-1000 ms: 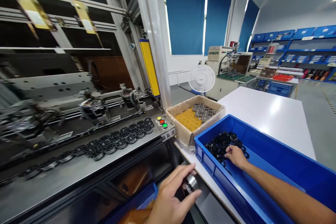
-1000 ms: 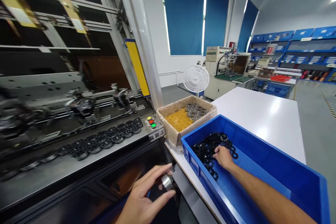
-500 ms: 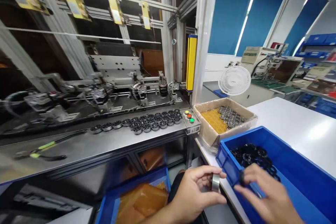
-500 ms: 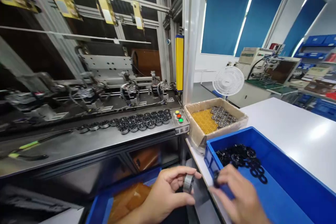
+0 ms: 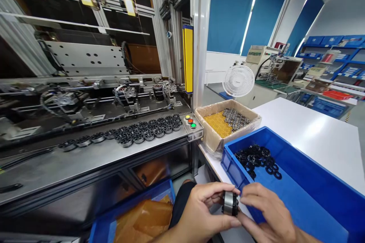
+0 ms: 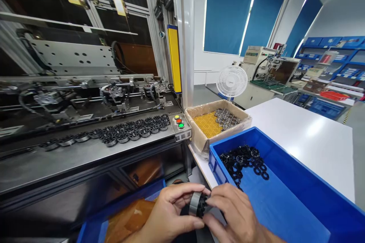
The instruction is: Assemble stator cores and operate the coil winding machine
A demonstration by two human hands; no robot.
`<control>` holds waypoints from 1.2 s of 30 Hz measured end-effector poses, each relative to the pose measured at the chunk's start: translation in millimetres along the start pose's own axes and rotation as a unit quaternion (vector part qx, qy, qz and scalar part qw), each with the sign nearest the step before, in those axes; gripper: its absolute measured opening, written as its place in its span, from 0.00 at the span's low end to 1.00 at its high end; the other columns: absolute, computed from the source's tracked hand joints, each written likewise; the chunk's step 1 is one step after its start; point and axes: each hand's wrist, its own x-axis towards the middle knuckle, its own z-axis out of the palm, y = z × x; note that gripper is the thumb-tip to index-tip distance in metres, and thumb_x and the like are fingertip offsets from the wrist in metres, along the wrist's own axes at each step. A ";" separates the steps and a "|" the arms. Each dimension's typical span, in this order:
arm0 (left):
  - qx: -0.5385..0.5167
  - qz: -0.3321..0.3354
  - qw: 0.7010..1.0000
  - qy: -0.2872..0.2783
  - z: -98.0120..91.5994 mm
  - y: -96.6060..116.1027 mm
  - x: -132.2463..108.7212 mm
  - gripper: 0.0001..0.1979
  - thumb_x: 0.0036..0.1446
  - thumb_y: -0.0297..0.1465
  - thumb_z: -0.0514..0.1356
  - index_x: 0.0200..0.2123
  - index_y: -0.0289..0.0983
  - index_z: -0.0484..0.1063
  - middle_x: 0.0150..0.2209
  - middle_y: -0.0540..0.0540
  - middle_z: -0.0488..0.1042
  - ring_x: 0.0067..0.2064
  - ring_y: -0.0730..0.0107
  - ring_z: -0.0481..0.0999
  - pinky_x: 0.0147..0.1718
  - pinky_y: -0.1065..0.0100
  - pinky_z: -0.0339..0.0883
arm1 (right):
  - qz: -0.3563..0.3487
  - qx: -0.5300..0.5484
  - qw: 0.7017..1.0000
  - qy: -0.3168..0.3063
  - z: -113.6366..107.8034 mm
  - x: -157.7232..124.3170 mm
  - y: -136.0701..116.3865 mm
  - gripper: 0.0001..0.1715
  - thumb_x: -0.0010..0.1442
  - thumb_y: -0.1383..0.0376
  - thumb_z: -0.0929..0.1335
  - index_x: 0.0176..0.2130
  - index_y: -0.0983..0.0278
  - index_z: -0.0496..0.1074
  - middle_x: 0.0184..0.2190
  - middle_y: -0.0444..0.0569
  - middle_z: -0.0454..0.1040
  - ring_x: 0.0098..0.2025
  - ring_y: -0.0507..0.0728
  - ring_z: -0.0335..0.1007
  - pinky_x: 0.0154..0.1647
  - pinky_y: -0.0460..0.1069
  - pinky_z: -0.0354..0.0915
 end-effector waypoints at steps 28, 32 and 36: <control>0.036 -0.059 0.995 -0.070 1.9 -2.2 -19.5 0.27 0.61 0.41 0.59 0.62 0.41 0.64 0.59 0.38 0.70 0.55 0.57 0.74 0.56 0.59 0.66 | 0.048 0.017 0.998 -0.043 -9.7 3.5 5.7 0.28 0.59 0.62 0.71 0.57 0.68 0.66 0.49 0.60 0.72 0.53 0.60 0.70 0.51 0.54 0.71; 0.121 -0.003 0.987 -0.107 0.9 -7.5 -21.4 0.30 0.62 0.45 0.55 0.63 0.38 0.62 0.58 0.34 0.70 0.56 0.54 0.74 0.56 0.59 0.65 | 0.186 0.163 0.960 -0.131 -13.5 5.6 9.7 0.28 0.59 0.56 0.71 0.56 0.62 0.68 0.49 0.54 0.75 0.52 0.58 0.72 0.52 0.51 0.70; 0.184 0.056 0.969 -0.152 -6.2 -19.5 -19.4 0.33 0.60 0.49 0.55 0.62 0.36 0.63 0.52 0.35 0.75 0.52 0.54 0.77 0.53 0.62 0.68 | 0.229 0.230 0.934 -0.149 -10.6 9.2 1.7 0.09 0.62 0.64 0.69 0.44 0.63 0.74 0.36 0.46 0.76 0.37 0.52 0.71 0.41 0.47 0.68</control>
